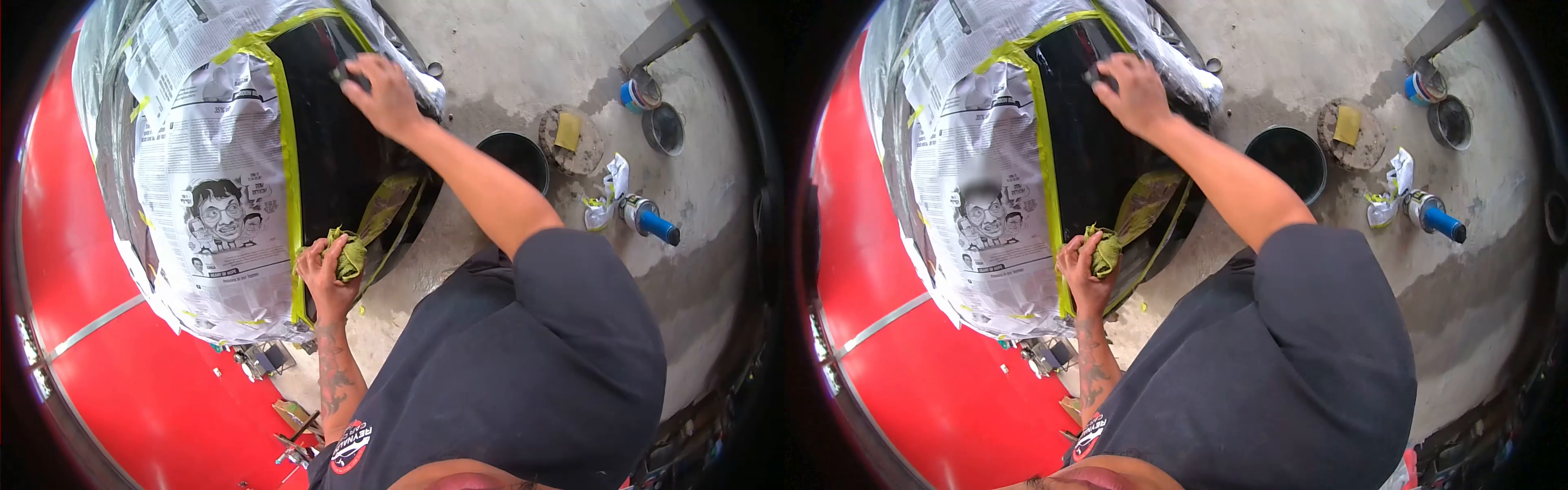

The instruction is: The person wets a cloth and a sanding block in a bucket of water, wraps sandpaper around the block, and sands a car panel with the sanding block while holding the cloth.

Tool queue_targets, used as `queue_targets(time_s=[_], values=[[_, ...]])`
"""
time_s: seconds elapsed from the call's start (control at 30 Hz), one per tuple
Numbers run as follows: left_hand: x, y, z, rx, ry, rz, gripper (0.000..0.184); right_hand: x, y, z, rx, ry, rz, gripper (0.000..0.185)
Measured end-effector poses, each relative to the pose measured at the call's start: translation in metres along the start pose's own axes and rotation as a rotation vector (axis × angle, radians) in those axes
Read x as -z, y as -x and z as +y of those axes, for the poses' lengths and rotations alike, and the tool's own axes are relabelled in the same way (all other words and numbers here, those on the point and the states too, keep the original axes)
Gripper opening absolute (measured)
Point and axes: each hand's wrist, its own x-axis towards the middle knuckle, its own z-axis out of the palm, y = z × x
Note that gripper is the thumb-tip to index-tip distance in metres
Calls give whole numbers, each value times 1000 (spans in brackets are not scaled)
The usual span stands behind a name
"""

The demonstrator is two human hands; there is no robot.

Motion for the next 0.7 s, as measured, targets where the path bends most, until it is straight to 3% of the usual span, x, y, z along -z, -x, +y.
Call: queue_targets(time_s=[0.13,0.3,0.47,0.57,0.7], values=[[-1,0,1,3,-1,3,61,-22,-73,9,-68,93,-49,32],[-7,5,-6,4,-26,8,68,10,7,-22,51,64,-21,34],[-8,6,-5,17,-8,42,63,-4,-45,-22,-74,139,-98,34],[-8,5,-3,27,-14,43,66,-15,-102,-23,-258,148,-170,36],[-3,5,1,43,-16,36,71,-22,-88,-45,-147,240,-176,35]])
